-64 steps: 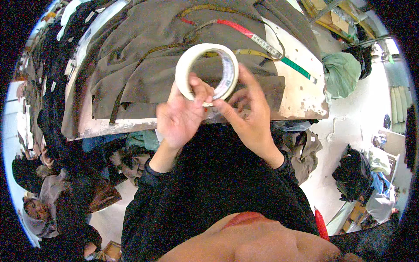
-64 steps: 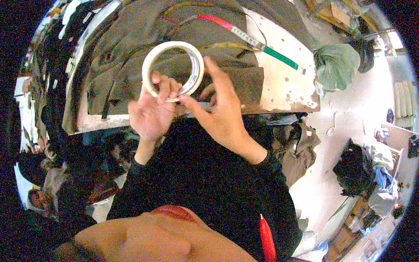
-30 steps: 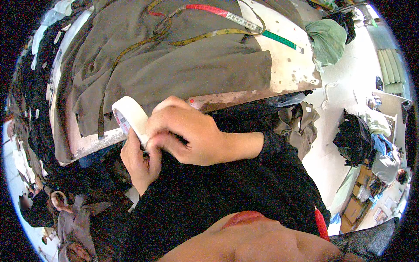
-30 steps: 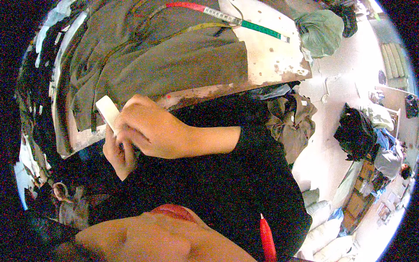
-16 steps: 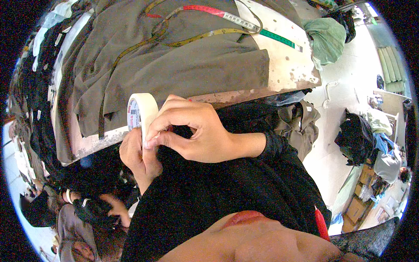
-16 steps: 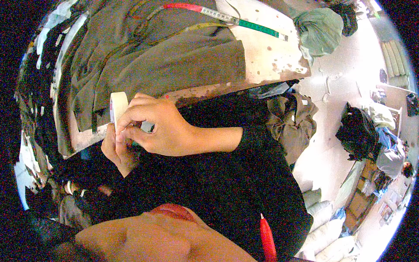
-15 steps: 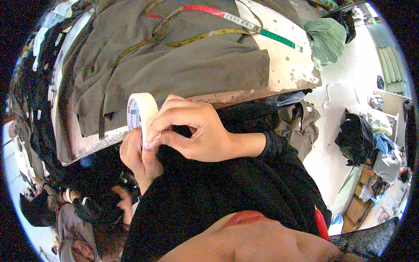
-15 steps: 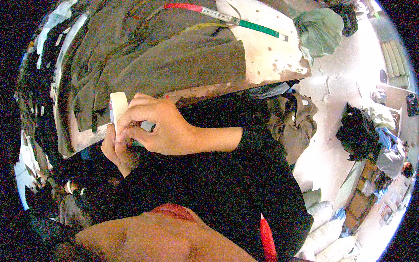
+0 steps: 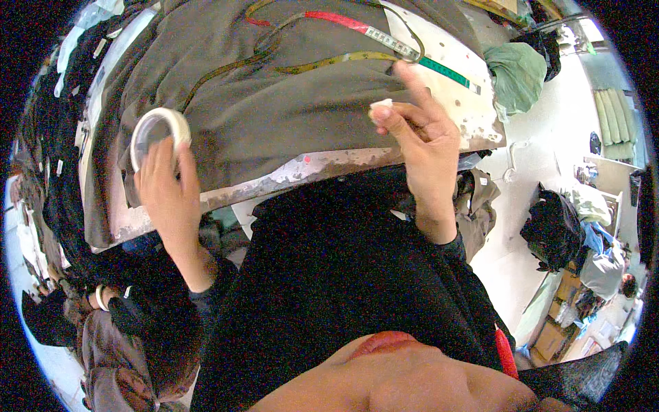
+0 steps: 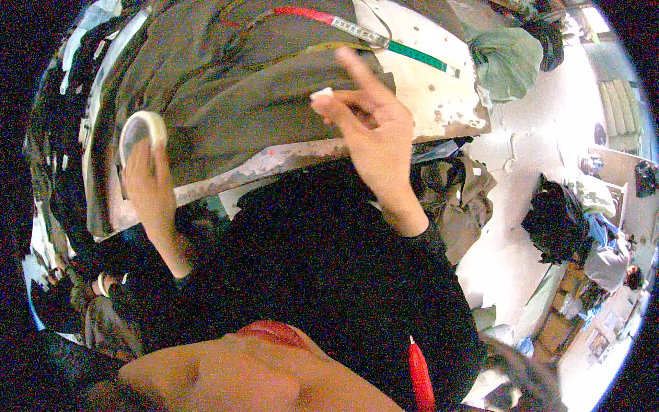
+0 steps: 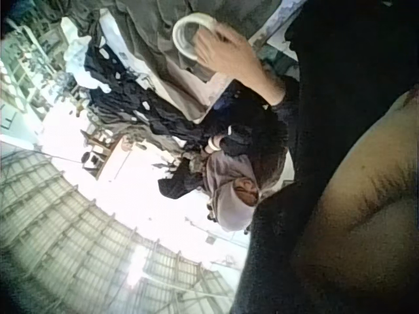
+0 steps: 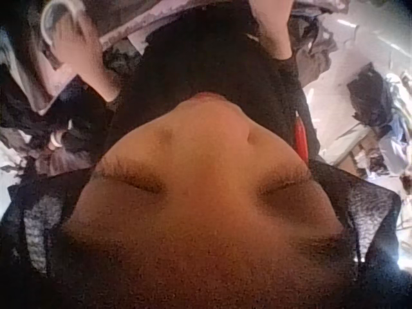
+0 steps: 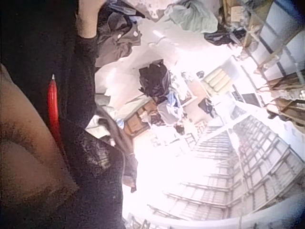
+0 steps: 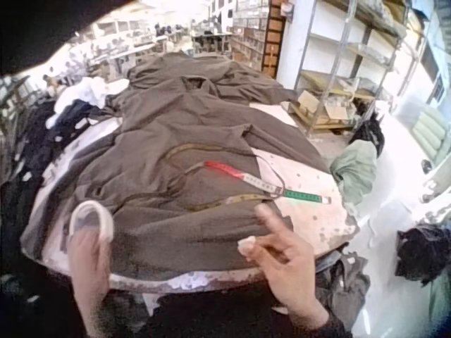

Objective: The person lays out a dark garment on a table, measures a section with a ruler, and marks it with a pen. They then use tape to secure the fabric and continue adjusting and measuring the garment.

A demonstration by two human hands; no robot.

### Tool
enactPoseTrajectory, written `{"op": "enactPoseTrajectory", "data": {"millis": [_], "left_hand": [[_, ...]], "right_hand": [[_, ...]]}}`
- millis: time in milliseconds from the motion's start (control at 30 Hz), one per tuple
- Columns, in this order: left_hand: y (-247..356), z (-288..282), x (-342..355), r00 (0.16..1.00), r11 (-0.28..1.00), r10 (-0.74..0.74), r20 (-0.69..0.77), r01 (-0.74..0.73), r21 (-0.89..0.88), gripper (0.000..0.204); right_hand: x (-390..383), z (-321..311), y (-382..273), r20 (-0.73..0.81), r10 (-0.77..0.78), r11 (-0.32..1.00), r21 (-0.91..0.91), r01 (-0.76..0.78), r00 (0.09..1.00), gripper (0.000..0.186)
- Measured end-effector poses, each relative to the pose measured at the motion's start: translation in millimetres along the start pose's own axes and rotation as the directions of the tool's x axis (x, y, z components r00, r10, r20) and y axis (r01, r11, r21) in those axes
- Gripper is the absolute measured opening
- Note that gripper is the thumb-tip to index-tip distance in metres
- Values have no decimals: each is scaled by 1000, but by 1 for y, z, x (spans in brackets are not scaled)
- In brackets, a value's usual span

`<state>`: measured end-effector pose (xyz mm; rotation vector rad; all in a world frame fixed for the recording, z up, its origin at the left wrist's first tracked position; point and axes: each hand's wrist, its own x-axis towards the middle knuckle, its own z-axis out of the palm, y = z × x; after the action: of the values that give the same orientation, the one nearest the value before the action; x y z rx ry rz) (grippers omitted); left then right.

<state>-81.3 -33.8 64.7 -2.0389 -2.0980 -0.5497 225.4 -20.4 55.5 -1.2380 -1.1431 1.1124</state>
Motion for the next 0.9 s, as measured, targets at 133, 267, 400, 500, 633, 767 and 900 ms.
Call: {"op": "enactPoseTrajectory", "data": {"millis": [133, 267, 400, 500, 633, 767, 900], "left_hand": [[44, 29, 4, 919, 990, 107, -378, -132, -40, 21], [102, 59, -13, 929, 749, 356, -104, -350, -563, 25], [118, 72, -17, 925, 825, 378, 35, -320, -465, 25], [114, 73, -16, 925, 814, 374, 64, -295, -501, 26], [111, 74, -16, 923, 802, 379, 64, -293, -521, 26], [112, 78, -16, 930, 799, 364, 54, -282, -530, 26], [110, 80, -16, 938, 781, 344, 47, -258, -568, 32]], "right_hand": [[3, -17, 10, -172, -65, 976, -215, 27, 983, 13], [6, -22, 19, 123, -273, 734, -615, 289, 954, 10], [9, -11, 28, 85, -133, 795, -586, 158, 987, 7], [10, -3, 29, -14, 22, 715, -698, -25, 1000, 37], [24, -14, 22, 84, -323, 372, -905, 207, 943, 58], [47, -31, 18, -149, -184, 628, -779, -1, 972, 48], [69, -2, 22, 219, -539, 133, -932, 338, 813, 55]]}}
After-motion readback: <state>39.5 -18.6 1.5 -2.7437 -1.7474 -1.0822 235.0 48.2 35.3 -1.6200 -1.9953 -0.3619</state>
